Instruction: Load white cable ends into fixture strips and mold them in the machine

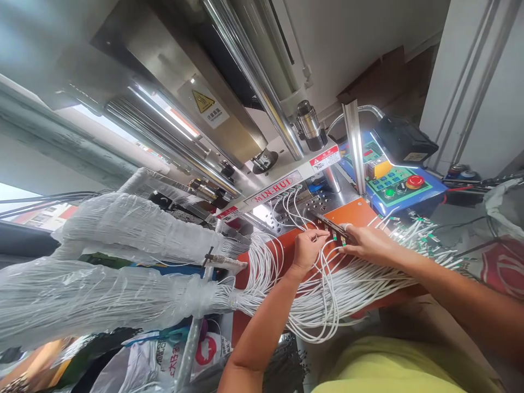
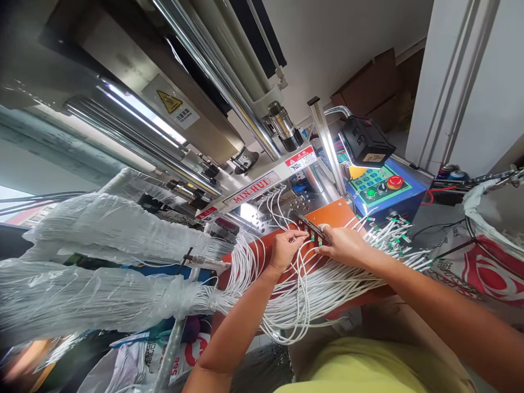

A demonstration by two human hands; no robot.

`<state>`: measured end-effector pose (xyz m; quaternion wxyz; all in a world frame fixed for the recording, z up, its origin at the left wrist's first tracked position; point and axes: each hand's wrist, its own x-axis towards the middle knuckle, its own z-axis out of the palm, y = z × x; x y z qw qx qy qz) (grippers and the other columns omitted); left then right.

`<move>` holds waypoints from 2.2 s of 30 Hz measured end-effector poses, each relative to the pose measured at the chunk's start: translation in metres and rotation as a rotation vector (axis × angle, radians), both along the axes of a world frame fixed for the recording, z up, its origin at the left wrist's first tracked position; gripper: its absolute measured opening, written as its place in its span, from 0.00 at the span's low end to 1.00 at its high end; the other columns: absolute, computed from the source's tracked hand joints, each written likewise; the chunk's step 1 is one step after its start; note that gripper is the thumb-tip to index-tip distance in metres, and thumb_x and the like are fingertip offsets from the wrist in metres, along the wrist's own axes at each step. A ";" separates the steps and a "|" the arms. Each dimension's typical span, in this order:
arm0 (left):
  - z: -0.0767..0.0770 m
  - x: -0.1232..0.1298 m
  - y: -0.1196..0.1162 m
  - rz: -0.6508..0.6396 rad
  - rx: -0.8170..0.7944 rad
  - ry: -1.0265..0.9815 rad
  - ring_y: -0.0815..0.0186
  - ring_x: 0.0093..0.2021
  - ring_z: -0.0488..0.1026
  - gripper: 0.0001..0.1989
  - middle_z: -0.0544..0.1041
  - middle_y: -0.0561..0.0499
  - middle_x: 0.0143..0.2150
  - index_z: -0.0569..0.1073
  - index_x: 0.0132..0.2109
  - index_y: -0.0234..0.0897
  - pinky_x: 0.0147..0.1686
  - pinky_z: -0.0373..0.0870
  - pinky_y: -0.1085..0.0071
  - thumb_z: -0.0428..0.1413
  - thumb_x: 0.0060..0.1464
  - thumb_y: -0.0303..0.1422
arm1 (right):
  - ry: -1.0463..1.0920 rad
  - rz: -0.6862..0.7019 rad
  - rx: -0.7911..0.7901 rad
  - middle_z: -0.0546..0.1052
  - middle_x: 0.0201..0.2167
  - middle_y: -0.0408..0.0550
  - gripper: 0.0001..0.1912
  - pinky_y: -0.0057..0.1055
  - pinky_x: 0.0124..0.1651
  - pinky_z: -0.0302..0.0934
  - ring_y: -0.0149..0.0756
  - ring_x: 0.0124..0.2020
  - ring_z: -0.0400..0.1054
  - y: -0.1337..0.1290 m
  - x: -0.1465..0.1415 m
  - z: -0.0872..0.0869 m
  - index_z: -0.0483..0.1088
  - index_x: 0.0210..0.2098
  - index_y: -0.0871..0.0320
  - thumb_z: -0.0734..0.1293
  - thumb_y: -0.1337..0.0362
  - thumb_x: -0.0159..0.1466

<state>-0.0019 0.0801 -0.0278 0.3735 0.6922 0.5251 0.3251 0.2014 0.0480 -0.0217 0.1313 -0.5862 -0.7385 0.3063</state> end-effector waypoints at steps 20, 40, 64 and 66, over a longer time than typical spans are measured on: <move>0.016 0.001 -0.002 0.048 -0.013 -0.016 0.66 0.42 0.76 0.09 0.81 0.47 0.42 0.81 0.41 0.38 0.46 0.70 0.70 0.59 0.53 0.30 | 0.072 -0.016 0.001 0.74 0.28 0.43 0.20 0.28 0.27 0.48 0.36 0.28 0.67 0.002 0.001 -0.004 0.63 0.35 0.53 0.62 0.42 0.60; 0.040 -0.034 -0.026 0.018 -0.449 -0.672 0.75 0.25 0.66 0.17 0.77 0.49 0.32 0.79 0.44 0.34 0.27 0.64 0.76 0.65 0.47 0.37 | 0.111 -0.010 -0.004 0.72 0.27 0.43 0.20 0.29 0.28 0.50 0.38 0.29 0.67 0.000 0.001 -0.006 0.62 0.34 0.53 0.63 0.43 0.59; -0.004 -0.019 0.034 -0.117 0.439 0.190 0.67 0.33 0.74 0.11 0.80 0.51 0.30 0.79 0.30 0.38 0.38 0.71 0.70 0.57 0.47 0.18 | 0.148 -0.030 -0.043 0.74 0.29 0.45 0.20 0.29 0.30 0.53 0.40 0.31 0.68 0.002 0.002 -0.007 0.66 0.39 0.53 0.64 0.44 0.59; -0.006 -0.019 0.033 -0.102 0.439 0.190 0.67 0.34 0.74 0.11 0.80 0.51 0.31 0.79 0.30 0.38 0.38 0.71 0.70 0.57 0.47 0.18 | 0.133 -0.037 -0.042 0.75 0.29 0.46 0.20 0.30 0.30 0.53 0.40 0.31 0.68 0.002 0.002 -0.007 0.67 0.39 0.53 0.64 0.44 0.59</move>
